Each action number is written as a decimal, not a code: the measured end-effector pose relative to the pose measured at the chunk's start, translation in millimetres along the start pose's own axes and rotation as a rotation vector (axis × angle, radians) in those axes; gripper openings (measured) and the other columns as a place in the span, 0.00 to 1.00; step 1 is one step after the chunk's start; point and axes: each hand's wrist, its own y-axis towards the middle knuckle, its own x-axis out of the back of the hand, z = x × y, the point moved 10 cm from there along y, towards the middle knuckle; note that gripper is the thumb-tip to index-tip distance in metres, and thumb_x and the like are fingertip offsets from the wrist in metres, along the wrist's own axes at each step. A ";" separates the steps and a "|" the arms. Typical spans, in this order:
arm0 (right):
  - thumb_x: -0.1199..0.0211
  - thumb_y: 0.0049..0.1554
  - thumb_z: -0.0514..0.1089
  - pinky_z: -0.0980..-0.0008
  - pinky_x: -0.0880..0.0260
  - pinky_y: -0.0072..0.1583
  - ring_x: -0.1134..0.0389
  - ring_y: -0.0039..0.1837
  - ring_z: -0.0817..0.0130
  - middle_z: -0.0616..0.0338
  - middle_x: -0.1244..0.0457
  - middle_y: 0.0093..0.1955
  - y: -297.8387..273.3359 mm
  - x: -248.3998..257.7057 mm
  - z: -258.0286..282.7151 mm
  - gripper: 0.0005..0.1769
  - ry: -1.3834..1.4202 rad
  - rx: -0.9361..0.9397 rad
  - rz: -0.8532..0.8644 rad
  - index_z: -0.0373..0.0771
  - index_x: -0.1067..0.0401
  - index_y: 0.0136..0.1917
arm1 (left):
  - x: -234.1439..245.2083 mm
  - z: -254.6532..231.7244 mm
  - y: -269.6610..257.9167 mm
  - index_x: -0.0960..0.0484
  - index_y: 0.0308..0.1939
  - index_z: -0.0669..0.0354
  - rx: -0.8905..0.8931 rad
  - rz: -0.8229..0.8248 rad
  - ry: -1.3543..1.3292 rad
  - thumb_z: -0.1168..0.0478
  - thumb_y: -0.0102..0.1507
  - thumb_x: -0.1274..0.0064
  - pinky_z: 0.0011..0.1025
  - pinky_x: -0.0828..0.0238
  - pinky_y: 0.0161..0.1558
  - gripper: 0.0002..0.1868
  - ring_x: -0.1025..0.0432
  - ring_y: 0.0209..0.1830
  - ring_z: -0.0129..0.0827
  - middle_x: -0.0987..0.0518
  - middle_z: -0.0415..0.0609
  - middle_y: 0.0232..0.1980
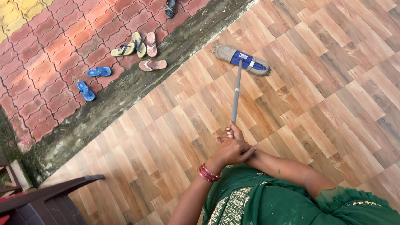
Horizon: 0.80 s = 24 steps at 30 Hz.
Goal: The person cleans a tiled floor by pushing and pulling a flat mop over different areas of the surface.
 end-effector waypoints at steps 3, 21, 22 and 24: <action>0.37 0.59 0.65 0.79 0.45 0.30 0.49 0.26 0.79 0.69 0.51 0.25 27.7 -24.2 32.6 0.25 -0.020 0.103 -0.039 0.47 0.42 0.36 | 7.1 41.3 27.5 0.17 0.23 0.57 0.008 0.040 -0.014 0.49 0.68 0.49 0.44 0.29 0.31 0.23 0.27 0.20 0.49 0.22 0.55 0.22; 0.34 0.58 0.60 0.80 0.42 0.32 0.47 0.27 0.80 0.69 0.49 0.24 72.0 -122.6 57.8 0.23 0.274 0.184 0.000 0.47 0.41 0.37 | 118.3 70.7 77.5 0.19 0.25 0.64 -0.102 0.088 -0.206 0.51 0.68 0.48 0.42 0.33 0.32 0.23 0.25 0.26 0.47 0.21 0.55 0.27; 0.34 0.58 0.61 0.80 0.42 0.31 0.46 0.26 0.80 0.70 0.49 0.24 74.5 -125.2 62.6 0.23 0.293 0.184 0.026 0.47 0.40 0.36 | 123.3 67.3 83.2 0.19 0.25 0.64 -0.122 0.101 -0.212 0.52 0.68 0.48 0.42 0.32 0.33 0.22 0.25 0.26 0.48 0.21 0.55 0.27; 0.34 0.59 0.62 0.79 0.42 0.32 0.46 0.27 0.81 0.71 0.48 0.24 82.6 -124.1 69.6 0.23 0.316 0.186 0.072 0.48 0.40 0.35 | 133.8 60.1 89.3 0.20 0.25 0.65 -0.161 0.131 -0.223 0.52 0.69 0.48 0.42 0.32 0.34 0.22 0.25 0.27 0.49 0.21 0.56 0.27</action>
